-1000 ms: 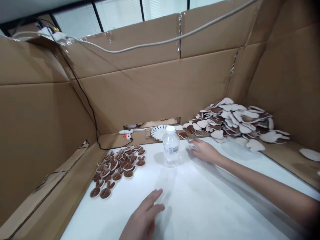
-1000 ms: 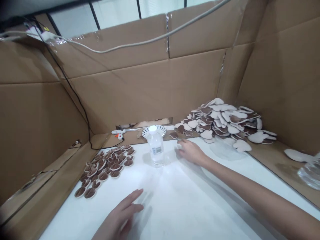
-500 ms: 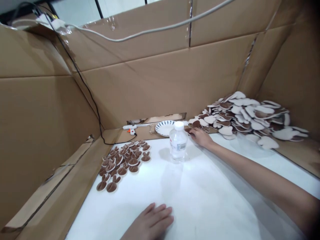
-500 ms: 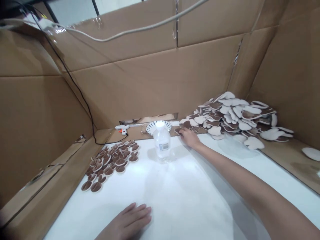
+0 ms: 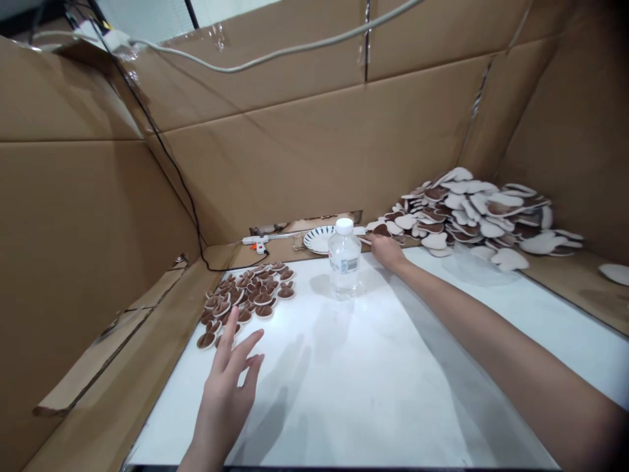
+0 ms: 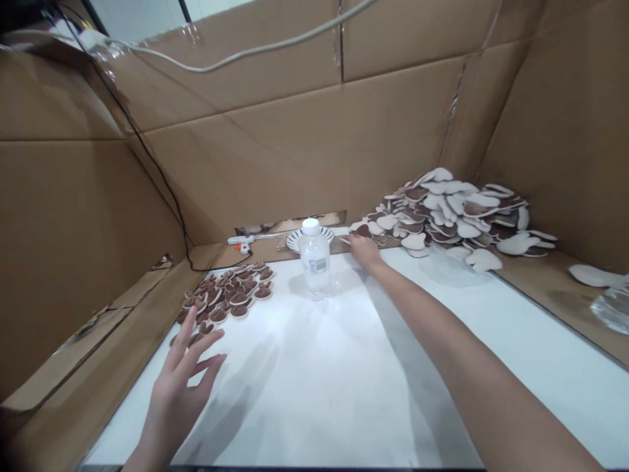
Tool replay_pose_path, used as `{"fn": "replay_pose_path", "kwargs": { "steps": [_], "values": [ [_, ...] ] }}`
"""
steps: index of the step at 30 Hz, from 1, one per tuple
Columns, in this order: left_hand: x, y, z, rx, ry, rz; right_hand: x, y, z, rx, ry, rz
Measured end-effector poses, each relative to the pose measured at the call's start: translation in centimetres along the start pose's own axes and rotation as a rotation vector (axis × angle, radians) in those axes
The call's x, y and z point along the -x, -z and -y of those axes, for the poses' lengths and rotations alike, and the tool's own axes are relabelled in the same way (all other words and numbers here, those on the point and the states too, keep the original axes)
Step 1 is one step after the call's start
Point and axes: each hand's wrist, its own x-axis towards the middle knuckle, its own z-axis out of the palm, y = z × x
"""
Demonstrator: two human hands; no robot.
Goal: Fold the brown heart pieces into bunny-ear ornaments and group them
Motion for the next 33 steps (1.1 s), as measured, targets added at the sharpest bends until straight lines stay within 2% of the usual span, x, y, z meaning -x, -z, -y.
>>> {"fn": "replay_pose_path", "kwargs": {
  "steps": [4, 8, 10, 15, 19, 22, 26, 30, 31, 33],
  "values": [
    [-0.7, -0.6, -0.9, 0.065, -0.041, -0.006, 0.2, 1.4, 0.0, -0.109, -0.058, -0.101],
    [-1.6, -1.1, -0.3, -0.058, -0.174, 0.055, 1.6, 3.4, -0.4, -0.267, -0.118, -0.213],
    [-2.0, -1.4, 0.3, -0.060, -0.173, 0.088, 2.9, 4.6, -0.8, -0.358, -0.140, -0.236],
    [-2.4, -2.2, 1.3, -0.001, -0.082, 0.141, 8.5, 8.4, -0.8, -0.602, -0.151, -0.176],
    [-2.6, -2.6, 0.7, 0.006, -0.149, 0.284, 13.9, 11.1, 1.6, -0.811, -0.102, -0.069],
    [-3.0, -2.8, -0.3, 0.001, -0.254, 0.412, 16.9, 11.1, 3.9, -0.674, 0.083, -0.045],
    [-4.0, -4.3, -1.2, 0.034, -0.433, 0.556, 18.0, 8.6, 5.7, -0.444, 0.521, -0.063],
    [-4.2, -6.8, -1.2, 0.175, -0.605, 0.531, 17.0, 6.0, 6.0, -0.295, 0.848, -0.127],
    [-3.9, -7.2, -1.2, 0.209, -0.635, 0.490, 16.8, 5.6, 5.9, -0.278, 0.896, -0.147],
    [-3.4, -7.7, -1.2, 0.244, -0.636, 0.480, 16.8, 5.2, 5.8, -0.266, 0.943, -0.191]
  ]
}}
